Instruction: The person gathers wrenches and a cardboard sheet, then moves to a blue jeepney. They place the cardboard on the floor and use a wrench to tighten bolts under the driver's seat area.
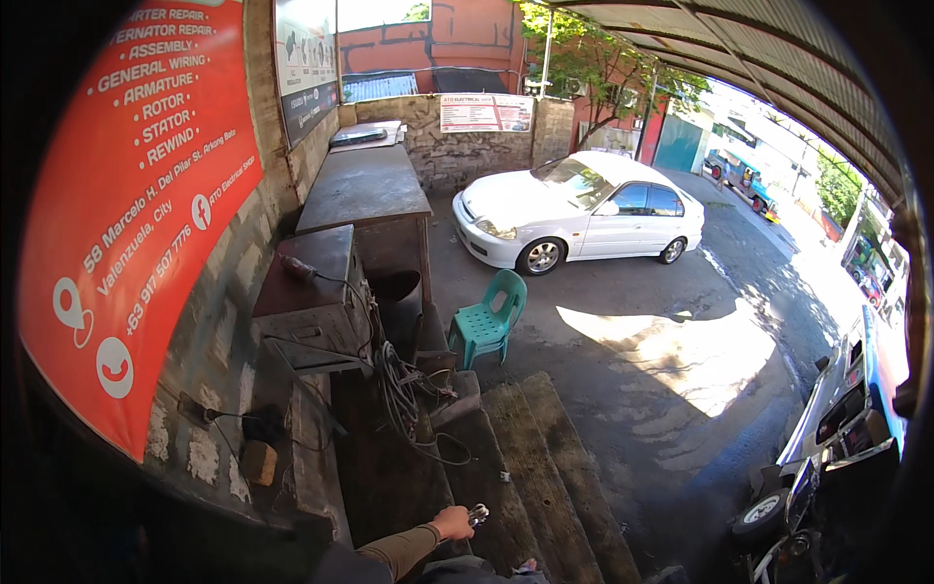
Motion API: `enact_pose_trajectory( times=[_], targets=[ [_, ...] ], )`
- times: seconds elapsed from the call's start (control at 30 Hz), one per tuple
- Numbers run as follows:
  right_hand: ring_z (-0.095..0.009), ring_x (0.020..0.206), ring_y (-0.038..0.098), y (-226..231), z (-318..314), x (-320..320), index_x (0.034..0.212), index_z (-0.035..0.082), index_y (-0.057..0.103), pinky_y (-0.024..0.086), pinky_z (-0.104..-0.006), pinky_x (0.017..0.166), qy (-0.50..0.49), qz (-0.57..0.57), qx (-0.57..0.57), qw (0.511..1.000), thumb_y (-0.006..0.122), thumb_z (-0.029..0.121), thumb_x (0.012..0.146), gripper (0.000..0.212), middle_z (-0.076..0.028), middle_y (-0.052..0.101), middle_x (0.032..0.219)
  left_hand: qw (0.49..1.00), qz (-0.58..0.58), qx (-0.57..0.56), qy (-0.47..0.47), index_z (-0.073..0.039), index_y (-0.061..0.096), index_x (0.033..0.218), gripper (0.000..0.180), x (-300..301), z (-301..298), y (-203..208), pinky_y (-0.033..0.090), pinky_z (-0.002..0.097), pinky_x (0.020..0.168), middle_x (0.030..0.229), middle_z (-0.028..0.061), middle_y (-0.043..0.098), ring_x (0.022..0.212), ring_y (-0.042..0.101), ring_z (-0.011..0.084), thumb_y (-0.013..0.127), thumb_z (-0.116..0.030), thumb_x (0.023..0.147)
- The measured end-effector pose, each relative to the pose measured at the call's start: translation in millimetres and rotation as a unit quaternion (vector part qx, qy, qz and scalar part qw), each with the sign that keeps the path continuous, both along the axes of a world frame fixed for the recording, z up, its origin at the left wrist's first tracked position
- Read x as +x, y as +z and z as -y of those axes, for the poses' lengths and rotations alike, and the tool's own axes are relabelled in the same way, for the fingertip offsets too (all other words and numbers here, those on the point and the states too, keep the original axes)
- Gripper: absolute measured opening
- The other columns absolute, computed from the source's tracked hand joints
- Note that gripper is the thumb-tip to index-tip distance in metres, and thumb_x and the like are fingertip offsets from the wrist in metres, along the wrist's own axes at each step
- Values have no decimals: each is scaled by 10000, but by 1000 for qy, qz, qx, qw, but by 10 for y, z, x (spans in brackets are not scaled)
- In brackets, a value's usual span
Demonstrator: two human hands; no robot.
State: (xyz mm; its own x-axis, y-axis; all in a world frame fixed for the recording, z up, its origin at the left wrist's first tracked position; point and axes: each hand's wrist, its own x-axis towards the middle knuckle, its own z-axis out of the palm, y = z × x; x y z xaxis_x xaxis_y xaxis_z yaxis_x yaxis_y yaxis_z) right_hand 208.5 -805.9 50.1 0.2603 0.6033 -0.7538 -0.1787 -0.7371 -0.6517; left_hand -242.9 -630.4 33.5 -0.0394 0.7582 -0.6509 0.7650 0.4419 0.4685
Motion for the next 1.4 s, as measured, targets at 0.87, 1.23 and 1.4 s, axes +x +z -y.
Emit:
enact_pose_trajectory(
  times=[0.87, 1.23, 1.4],
  targets=[
    [-194, 508, 565, -2850, -5327, 640, 852, 13, 646, 433, -338, 445, 139, 48, -68, 987, 628, 266, 923, 263, -109, 649, 697, 975, -36, -117, 188, -16, 753, 890, 493, -31, -2964, -2339, 560, 415, 768, 849, 159, 743, 832, 721, 326, 864, -418, 627],
    [-196, 569, 640, -4503, -8107, 394, 976, 7, 669, 533, -332, 500, 337, 20, -23, 941, 610, 239, 957, 241, -121, 707, 789, 903, 8, -90, 421, 9, 713, 769, 341, -73, -4367, -4245, 565, 350, 616, 791, 129, 742, 684, 725, 209, 909, -249, 664],
    [-239, 629, 685, -4804, -9196, 623, 915, -12, 705, 547, -375, 549, 224, 183, -125, 949, 605, 272, 923, 301, -169, 712, 819, 919, -49, -74, 385, -28, 738, 848, 414, 64, -5600, -4406, 569, 360, 690, 870, 147, 731, 794, 719, 245, 845, -398, 696]
  ],
)
